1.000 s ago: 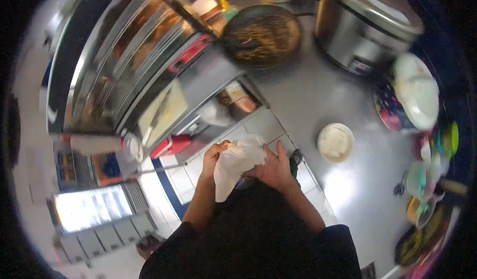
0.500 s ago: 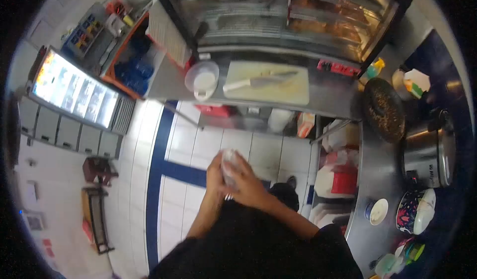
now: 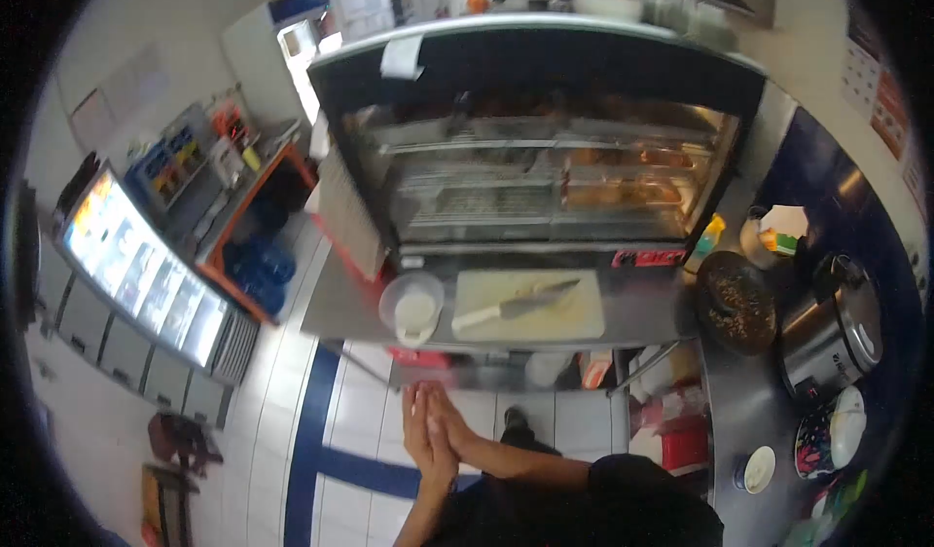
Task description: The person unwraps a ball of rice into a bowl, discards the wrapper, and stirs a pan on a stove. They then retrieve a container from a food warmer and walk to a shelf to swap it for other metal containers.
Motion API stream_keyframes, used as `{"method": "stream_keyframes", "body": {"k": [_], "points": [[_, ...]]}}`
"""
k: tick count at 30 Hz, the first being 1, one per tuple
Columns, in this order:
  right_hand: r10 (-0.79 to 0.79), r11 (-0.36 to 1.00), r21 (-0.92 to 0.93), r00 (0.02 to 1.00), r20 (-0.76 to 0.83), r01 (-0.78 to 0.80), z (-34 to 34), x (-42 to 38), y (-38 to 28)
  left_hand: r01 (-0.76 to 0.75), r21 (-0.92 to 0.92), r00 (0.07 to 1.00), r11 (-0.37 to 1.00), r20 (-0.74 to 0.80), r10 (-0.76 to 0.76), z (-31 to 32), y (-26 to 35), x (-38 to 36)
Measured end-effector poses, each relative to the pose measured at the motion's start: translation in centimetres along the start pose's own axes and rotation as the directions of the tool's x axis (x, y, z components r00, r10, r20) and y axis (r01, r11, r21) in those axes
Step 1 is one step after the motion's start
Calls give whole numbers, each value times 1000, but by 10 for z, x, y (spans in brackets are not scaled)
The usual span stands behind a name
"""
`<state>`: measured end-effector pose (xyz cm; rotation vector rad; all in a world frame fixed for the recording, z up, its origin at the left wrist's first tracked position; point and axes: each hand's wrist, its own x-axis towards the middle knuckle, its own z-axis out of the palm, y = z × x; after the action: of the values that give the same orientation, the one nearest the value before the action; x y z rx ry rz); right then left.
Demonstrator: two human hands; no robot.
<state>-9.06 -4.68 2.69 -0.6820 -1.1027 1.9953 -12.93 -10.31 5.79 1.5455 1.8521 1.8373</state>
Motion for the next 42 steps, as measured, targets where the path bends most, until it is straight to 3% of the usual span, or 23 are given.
{"method": "stream_keyframes", "body": {"k": [3,6,7,8,9,10,11,12,14,16,18,20,24,26,27,28,29,32,34,36,40,41,42], "points": [[193,972,102,966,172,-213,-25,40,-29,-167,53,981,984,-91,171,29,0,40],[-8,978,193,911,412,-79,-39,70,-48,-198,21,946,980,-259,197,50,-21,89],[-46,973,-181,882,470,147,-43,74,-105,-99,-52,951,994,-300,79,54,-21,108],[-83,780,-494,847,525,383,-46,79,-161,0,-128,943,992,-329,-43,59,-19,130],[-110,387,-670,753,649,634,-50,85,-233,95,-209,922,973,-351,-165,63,-19,148],[-377,-239,-704,604,702,669,-54,85,-307,87,-295,932,952,-314,-183,67,-23,161],[-671,-312,-823,503,544,474,-57,95,-363,81,-376,941,923,-276,-195,69,-29,171],[-770,-521,-796,232,594,309,-64,112,-418,82,-451,950,889,-234,-206,72,-33,180],[-765,-644,-758,113,634,-106,-77,151,-511,120,-502,964,856,-149,-222,88,-41,187],[-840,-488,-769,461,284,-414,-94,189,-579,159,-486,976,859,-52,-210,97,-46,182],[-728,-518,-772,664,172,-368,-134,223,-619,305,-475,950,825,91,-299,106,-54,175],[-733,-503,-804,650,202,-318,-135,226,-625,302,-224,939,927,240,-248,98,-41,178],[-855,-442,-868,185,484,225,-106,186,-562,304,-318,899,898,409,-159,96,-6,195],[-886,-165,-919,355,297,357,-65,133,-490,319,-291,854,902,502,-140,89,8,199],[-830,-143,-917,459,316,373,-61,112,-454,340,-381,853,860,511,-111,88,10,199],[-803,-241,-852,397,443,465,-78,103,-409,358,-467,852,809,517,-79,88,12,197],[-697,-493,-823,438,568,283,-77,78,-367,370,-548,853,750,520,-41,88,11,194],[-548,47,-896,761,347,442,-90,42,-237,490,-599,775,633,632,-2,95,-25,166],[-191,521,-843,981,39,135,-87,19,-183,894,-180,288,411,932,-219,89,-71,121],[-121,653,-757,984,-133,-22,-92,-7,-138,993,-13,42,121,970,-240,69,-60,99],[-41,807,-562,932,-360,-181,-94,-61,-92,963,37,-36,-266,999,7,74,-79,12],[6,826,-511,910,-414,-238,-92,-75,-90,958,17,-66,-287,985,-162,77,-59,6],[52,844,-454,886,-461,-286,-90,-86,-89,963,48,-80,-264,990,-113,83,-64,-13]]}}
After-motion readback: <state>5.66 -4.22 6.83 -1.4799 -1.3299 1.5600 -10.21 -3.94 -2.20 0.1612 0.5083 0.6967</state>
